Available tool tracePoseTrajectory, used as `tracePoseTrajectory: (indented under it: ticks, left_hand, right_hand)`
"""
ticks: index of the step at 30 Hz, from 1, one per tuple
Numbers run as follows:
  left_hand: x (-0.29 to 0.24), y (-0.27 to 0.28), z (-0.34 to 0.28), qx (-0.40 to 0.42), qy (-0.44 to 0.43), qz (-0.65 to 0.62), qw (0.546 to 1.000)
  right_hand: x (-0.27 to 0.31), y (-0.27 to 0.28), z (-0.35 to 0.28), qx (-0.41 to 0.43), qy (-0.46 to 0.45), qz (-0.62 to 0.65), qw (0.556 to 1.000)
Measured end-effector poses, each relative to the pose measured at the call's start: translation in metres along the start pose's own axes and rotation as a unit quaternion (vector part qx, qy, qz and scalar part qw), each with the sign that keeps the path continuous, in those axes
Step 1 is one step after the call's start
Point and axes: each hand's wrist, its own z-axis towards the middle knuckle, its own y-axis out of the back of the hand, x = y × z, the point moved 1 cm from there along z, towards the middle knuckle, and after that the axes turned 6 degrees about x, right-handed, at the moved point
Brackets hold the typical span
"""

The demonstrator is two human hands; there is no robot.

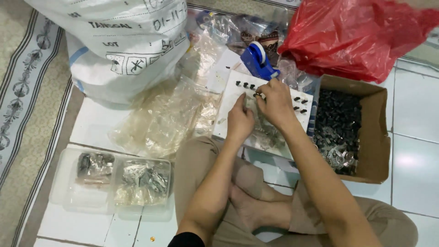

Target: Assembling a component panel by picking small black parts from a box and inserting them into a white board.

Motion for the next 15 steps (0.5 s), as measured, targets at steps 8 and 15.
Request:
tracePoseTrajectory:
  ticks: [8, 15]
  left_hand:
    - [0.007, -0.005, 0.011, 0.03, 0.012, -0.031, 0.999]
    - [0.006, -0.005, 0.01, 0.046, 0.029, -0.038, 0.998]
  right_hand:
    - [-0.007, -0.027, 0.014, 0.042, 0.001, -0.079, 0.996]
    - [-0.012, -0.038, 0.015, 0.048, -0.001, -0.091, 0.995]
